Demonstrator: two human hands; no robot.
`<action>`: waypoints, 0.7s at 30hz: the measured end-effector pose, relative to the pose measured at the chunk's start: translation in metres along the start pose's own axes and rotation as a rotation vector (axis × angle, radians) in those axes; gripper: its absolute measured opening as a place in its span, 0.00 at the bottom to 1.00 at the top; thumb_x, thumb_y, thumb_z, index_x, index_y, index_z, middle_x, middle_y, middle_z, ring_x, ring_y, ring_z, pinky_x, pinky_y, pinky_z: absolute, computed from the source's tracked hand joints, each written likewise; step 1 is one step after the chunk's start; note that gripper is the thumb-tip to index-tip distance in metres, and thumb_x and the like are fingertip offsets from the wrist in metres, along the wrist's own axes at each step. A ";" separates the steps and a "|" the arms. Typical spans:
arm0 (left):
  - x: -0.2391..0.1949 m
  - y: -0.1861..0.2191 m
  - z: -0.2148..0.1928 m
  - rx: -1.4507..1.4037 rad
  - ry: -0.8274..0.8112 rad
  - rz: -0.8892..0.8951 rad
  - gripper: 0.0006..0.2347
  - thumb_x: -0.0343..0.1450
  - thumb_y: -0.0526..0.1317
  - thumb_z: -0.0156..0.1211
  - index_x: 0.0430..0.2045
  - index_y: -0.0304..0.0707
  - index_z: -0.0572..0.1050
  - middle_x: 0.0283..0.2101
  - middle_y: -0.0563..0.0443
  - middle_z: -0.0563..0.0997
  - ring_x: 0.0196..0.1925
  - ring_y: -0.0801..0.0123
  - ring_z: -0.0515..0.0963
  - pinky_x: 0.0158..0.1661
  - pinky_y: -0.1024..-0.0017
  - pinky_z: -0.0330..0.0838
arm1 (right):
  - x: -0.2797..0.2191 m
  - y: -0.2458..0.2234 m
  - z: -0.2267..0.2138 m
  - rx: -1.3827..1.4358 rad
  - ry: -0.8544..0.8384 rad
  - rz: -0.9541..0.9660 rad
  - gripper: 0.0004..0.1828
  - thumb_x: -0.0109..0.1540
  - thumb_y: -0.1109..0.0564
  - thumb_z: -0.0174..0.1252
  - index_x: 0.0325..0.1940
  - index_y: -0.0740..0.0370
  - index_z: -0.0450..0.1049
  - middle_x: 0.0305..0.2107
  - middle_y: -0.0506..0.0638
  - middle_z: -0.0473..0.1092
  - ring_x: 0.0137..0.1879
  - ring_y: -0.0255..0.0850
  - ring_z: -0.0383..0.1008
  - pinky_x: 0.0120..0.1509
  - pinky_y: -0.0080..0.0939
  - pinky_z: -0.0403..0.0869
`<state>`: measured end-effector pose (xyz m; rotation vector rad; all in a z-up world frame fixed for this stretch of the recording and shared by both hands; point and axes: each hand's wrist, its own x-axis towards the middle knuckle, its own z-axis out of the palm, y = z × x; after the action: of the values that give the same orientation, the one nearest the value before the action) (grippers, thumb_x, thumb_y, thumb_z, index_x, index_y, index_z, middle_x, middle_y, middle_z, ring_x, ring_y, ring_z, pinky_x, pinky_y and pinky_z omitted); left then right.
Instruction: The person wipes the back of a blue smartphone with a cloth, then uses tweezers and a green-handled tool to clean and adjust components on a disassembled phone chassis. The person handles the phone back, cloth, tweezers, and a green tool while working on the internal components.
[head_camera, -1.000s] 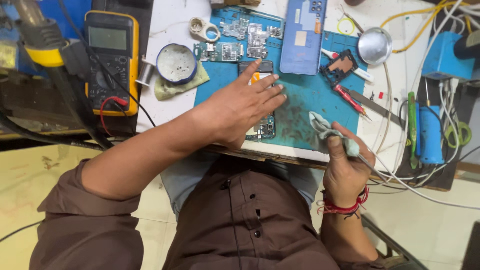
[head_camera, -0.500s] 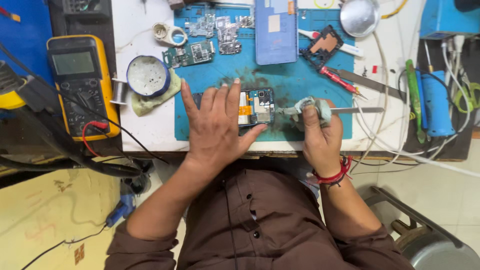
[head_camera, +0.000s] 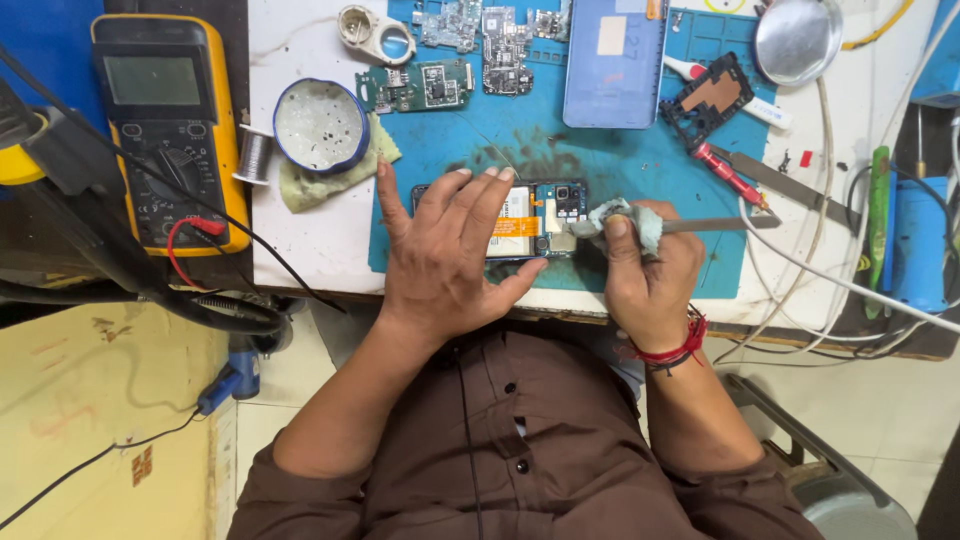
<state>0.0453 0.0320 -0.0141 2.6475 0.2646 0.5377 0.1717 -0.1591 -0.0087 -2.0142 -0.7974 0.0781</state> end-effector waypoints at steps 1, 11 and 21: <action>0.000 0.000 0.000 -0.003 0.003 -0.001 0.37 0.68 0.60 0.70 0.66 0.35 0.66 0.60 0.48 0.76 0.64 0.55 0.72 0.71 0.35 0.24 | 0.001 0.001 0.000 -0.004 -0.004 0.001 0.11 0.73 0.58 0.57 0.42 0.71 0.76 0.35 0.57 0.75 0.36 0.44 0.75 0.42 0.41 0.70; -0.002 -0.002 0.003 -0.028 0.004 -0.015 0.36 0.68 0.60 0.70 0.65 0.35 0.67 0.61 0.47 0.76 0.64 0.53 0.72 0.71 0.34 0.25 | 0.000 -0.001 0.003 -0.051 0.008 -0.009 0.10 0.73 0.59 0.58 0.42 0.70 0.75 0.32 0.56 0.73 0.35 0.45 0.74 0.41 0.42 0.69; -0.002 -0.002 0.003 -0.035 0.007 -0.017 0.36 0.68 0.60 0.70 0.64 0.35 0.68 0.60 0.46 0.77 0.64 0.54 0.72 0.71 0.34 0.26 | 0.001 -0.006 0.004 -0.046 0.054 0.054 0.09 0.71 0.60 0.59 0.42 0.71 0.76 0.30 0.55 0.74 0.33 0.43 0.74 0.40 0.40 0.70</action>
<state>0.0444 0.0319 -0.0178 2.6076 0.2776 0.5412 0.1682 -0.1536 -0.0063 -2.0728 -0.7165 0.0368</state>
